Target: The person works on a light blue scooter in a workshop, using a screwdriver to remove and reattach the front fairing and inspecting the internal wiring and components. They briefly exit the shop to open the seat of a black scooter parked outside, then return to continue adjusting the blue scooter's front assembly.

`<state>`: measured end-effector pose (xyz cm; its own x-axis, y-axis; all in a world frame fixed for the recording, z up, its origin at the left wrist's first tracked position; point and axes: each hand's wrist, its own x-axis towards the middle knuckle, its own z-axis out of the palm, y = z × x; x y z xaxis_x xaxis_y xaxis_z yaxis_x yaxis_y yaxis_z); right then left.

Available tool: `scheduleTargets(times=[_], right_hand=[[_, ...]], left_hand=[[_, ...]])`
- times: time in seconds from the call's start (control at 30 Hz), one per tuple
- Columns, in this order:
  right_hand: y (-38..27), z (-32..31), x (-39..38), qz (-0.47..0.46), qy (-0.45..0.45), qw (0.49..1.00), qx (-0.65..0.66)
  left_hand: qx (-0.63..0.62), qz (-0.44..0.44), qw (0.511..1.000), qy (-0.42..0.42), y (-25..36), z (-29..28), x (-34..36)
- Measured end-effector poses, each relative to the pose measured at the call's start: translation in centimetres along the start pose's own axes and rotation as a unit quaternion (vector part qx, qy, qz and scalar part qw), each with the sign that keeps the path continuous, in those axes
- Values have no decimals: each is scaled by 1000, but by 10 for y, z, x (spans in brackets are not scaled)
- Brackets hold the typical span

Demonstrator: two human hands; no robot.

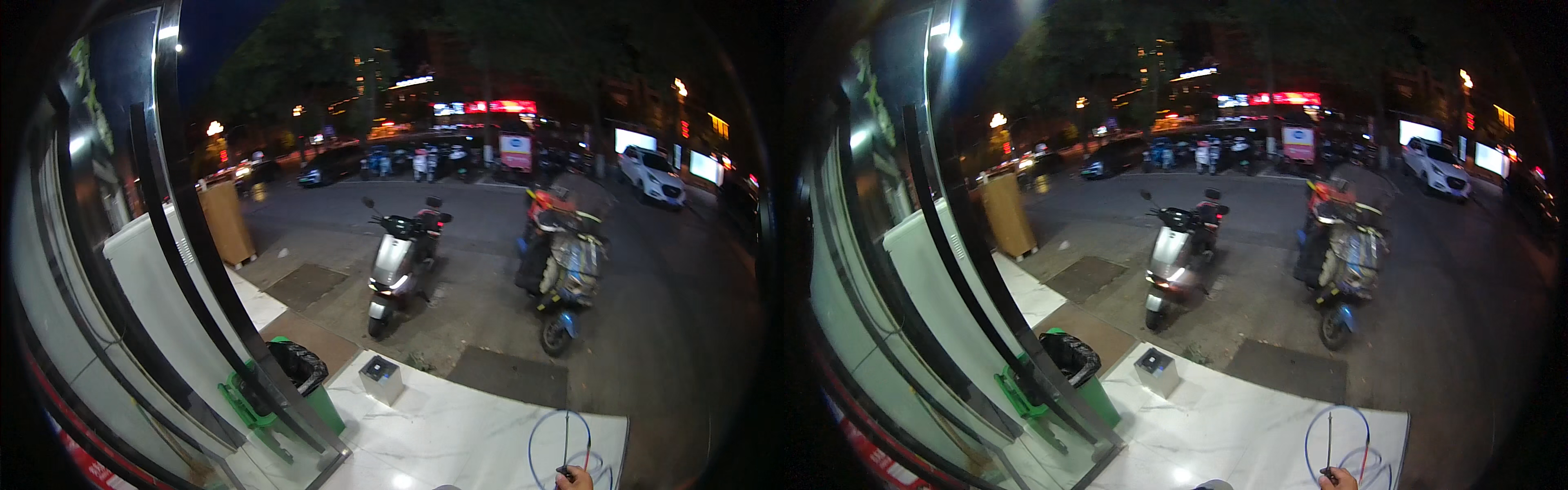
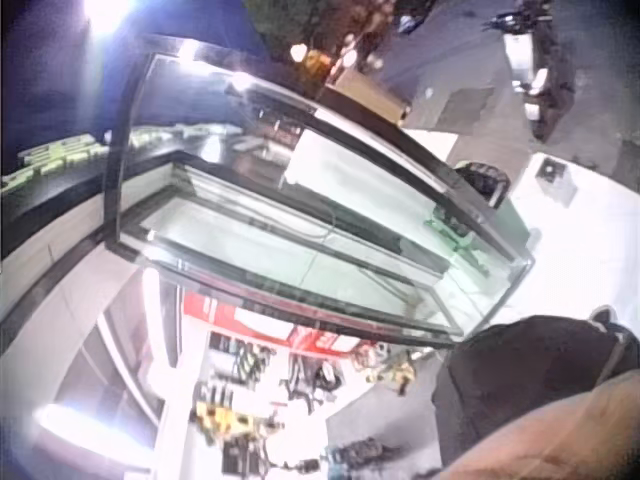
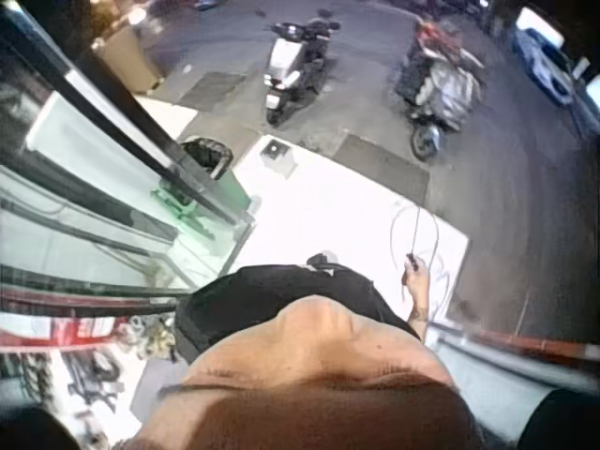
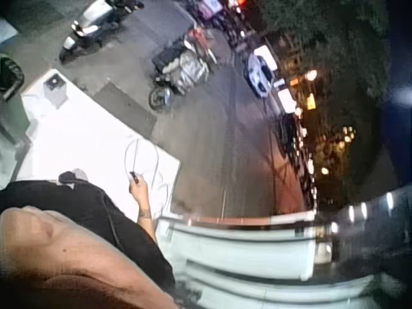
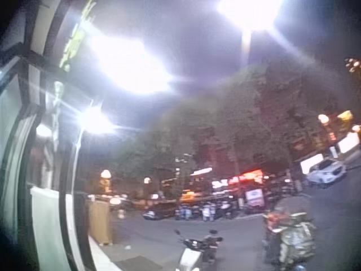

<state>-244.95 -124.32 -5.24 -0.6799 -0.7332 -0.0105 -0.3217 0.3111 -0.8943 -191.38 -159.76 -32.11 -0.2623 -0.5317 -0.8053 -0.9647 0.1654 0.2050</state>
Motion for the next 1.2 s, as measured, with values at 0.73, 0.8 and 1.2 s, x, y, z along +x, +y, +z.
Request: scheduleTargets(times=[0.73, 0.8, 1.2], right_hand=[[-44, 25, 738, -1, -44, 999, 17], [-40, 33, 814, -72, 1, 997, -14], [-88, 72, 1262, -75, -127, 988, -42]], left_hand=[[-173, 303, 915, 200, 592, -604, 461], [-303, 278, 901, 134, 616, -635, 506], [-206, -123, 969, 64, 540, -757, 670]])
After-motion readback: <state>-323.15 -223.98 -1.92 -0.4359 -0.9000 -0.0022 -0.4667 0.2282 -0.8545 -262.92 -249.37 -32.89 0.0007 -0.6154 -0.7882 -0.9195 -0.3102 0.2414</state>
